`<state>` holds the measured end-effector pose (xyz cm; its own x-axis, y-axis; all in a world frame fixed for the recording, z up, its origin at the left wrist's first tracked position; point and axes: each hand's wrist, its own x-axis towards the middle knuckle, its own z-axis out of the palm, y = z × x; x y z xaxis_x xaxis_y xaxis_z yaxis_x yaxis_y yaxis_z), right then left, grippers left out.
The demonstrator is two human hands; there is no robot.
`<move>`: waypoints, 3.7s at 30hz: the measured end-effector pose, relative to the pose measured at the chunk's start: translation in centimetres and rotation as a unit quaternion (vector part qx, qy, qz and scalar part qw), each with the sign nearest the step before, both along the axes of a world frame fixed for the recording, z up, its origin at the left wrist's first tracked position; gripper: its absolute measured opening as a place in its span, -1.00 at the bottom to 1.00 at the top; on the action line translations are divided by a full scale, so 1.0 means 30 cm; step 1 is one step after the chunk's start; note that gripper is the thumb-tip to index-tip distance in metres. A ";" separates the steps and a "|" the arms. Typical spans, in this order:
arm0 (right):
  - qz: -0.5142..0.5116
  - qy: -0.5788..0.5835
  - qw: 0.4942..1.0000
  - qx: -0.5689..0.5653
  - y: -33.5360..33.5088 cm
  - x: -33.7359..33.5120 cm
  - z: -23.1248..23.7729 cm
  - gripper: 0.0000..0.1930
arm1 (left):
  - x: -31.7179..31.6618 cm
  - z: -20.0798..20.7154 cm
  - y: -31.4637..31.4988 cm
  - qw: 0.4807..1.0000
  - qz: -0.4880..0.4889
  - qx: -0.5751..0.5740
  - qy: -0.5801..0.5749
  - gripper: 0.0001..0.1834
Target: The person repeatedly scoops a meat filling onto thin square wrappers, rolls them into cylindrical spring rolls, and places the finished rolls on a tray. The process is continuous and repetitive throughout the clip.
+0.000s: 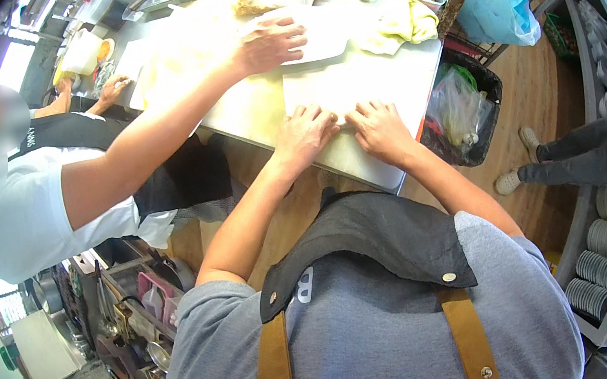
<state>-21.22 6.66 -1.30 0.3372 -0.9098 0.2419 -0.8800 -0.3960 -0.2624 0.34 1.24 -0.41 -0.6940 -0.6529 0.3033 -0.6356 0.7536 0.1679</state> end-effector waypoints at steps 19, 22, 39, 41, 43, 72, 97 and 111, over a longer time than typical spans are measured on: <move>0.075 -0.133 0.988 0.029 -0.086 -0.065 0.085 -0.85 | -0.107 -0.031 0.108 0.999 0.022 0.037 0.005 -0.65; 0.052 -0.105 0.992 0.035 -0.026 -0.060 0.028 -0.90 | -0.103 -0.035 0.129 0.997 0.046 0.055 -0.014 -0.64; 0.105 -0.086 0.990 0.023 0.003 0.110 0.033 -0.82 | 0.123 0.052 0.207 0.924 0.305 0.140 0.185 -0.68; 0.114 -0.084 0.990 0.025 0.000 0.111 0.043 -0.83 | 0.098 0.060 0.214 0.963 0.236 0.024 0.126 -0.70; 0.128 -0.079 0.988 0.025 -0.010 0.103 0.040 -0.84 | 0.061 0.064 0.211 0.987 0.146 0.011 0.064 -0.73; -0.005 -0.248 0.968 0.032 0.060 -0.095 0.076 -0.65 | -0.252 -0.071 0.127 1.000 -0.010 0.018 -0.017 -0.83; -0.090 -0.396 0.899 0.166 -0.007 -0.224 -0.055 -0.69 | -0.270 -0.049 0.146 0.998 0.000 -0.029 0.057 -0.85; 0.071 -0.048 0.996 0.031 0.011 0.002 0.098 -0.80 | -0.071 -0.012 0.110 0.996 0.049 0.052 0.048 -0.68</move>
<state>-21.15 6.99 1.63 0.4418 -0.8689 0.2234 -0.7858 -0.4949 -0.3709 -1.78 4.55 -0.78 -0.5968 -0.7475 0.2917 -0.6822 0.6640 0.3059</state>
